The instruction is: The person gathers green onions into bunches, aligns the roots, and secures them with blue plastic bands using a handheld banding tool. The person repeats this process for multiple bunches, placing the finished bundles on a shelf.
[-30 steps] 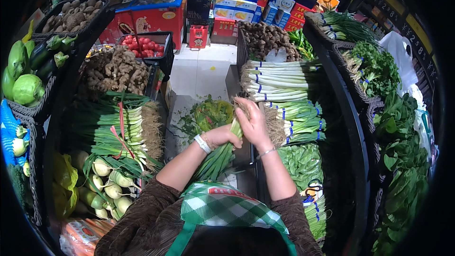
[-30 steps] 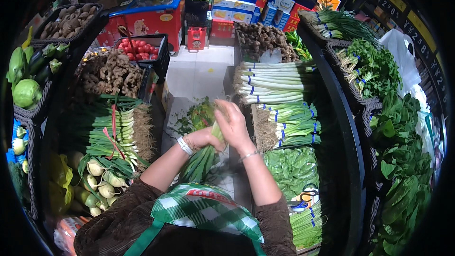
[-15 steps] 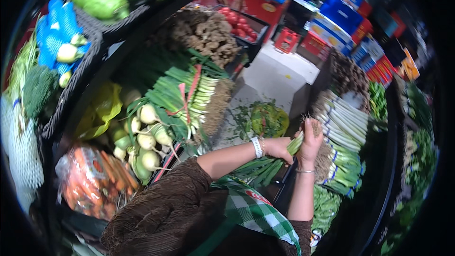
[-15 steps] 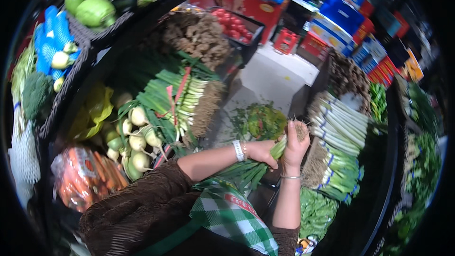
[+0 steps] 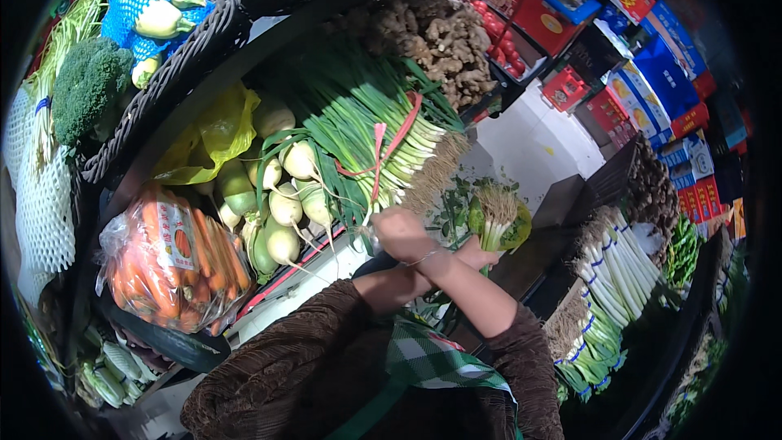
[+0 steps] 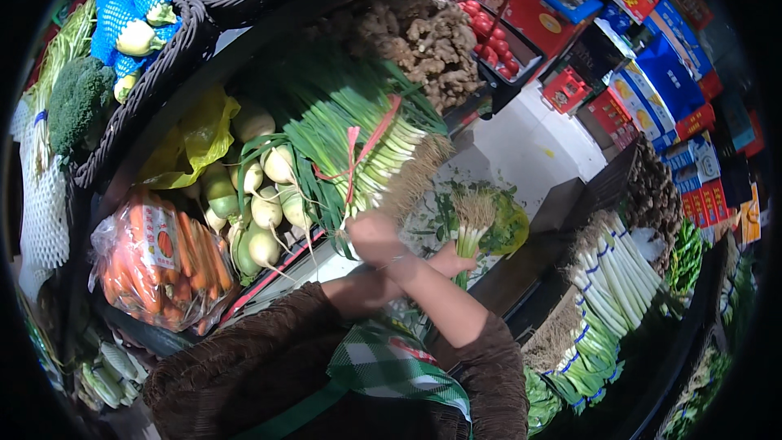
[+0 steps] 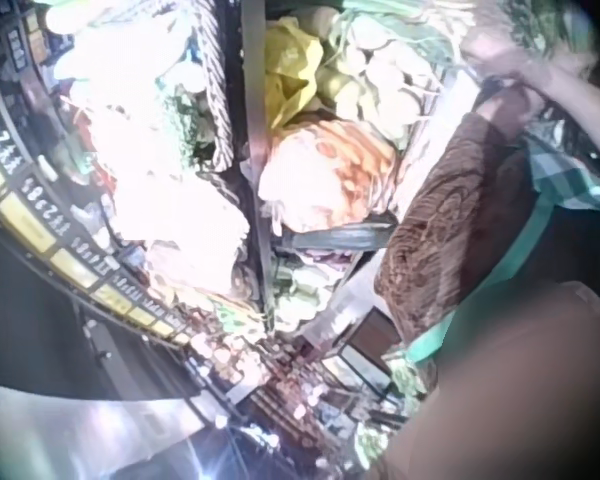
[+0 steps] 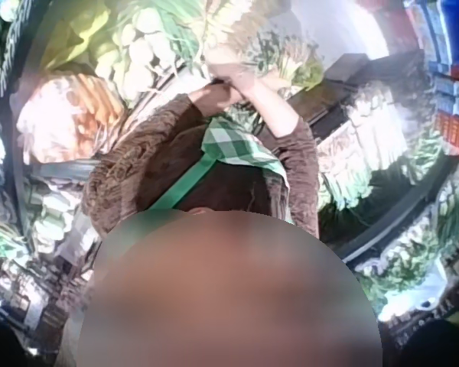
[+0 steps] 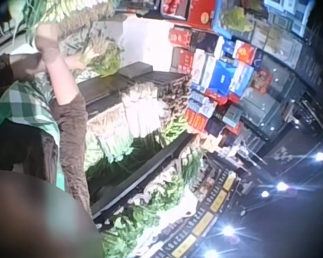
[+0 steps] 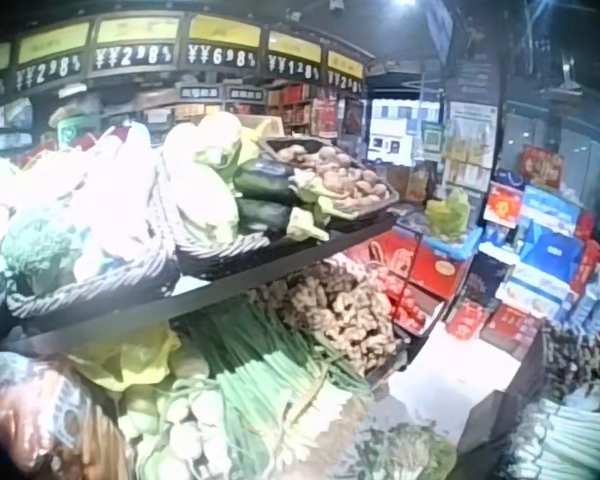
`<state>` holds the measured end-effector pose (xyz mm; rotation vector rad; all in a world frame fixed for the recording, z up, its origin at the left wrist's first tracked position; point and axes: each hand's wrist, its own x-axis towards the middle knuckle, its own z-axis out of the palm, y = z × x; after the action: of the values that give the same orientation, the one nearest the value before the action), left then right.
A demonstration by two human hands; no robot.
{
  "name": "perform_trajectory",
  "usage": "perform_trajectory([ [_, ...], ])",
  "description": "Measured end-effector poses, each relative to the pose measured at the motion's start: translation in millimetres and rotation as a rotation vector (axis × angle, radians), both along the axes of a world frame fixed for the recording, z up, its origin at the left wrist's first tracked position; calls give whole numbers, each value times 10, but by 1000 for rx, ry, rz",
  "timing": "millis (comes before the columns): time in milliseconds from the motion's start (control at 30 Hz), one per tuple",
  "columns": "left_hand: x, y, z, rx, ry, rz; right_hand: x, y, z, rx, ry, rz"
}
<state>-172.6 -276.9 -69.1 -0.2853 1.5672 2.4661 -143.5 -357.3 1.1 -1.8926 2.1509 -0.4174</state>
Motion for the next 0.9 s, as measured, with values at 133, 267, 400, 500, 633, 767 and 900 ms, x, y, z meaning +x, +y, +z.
perform_trajectory([
  [133, 143, 37, -97, 15, 62, 181, 71, -236, -357, -245, 154, 126],
  [267, 209, 17, -358, 115, -8, 90, -11, -325, -484, -235, 207, -118],
  [400, 234, -51, -330, 45, -111, 21, -1, -398, -573, -396, 285, -219],
  [500, 281, -84, -53, 4, -254, 29, 5, -473, -605, -266, 359, -331],
  [633, 276, -142, 139, -34, -322, -76, -94, -579, -498, -126, 199, -334],
  [767, 224, -77, 21, -57, -280, -68, -156, -560, -241, -89, 89, -352],
  [900, 137, 22, -108, -75, -196, -63, -338, -461, 11, -45, -183, -307],
])
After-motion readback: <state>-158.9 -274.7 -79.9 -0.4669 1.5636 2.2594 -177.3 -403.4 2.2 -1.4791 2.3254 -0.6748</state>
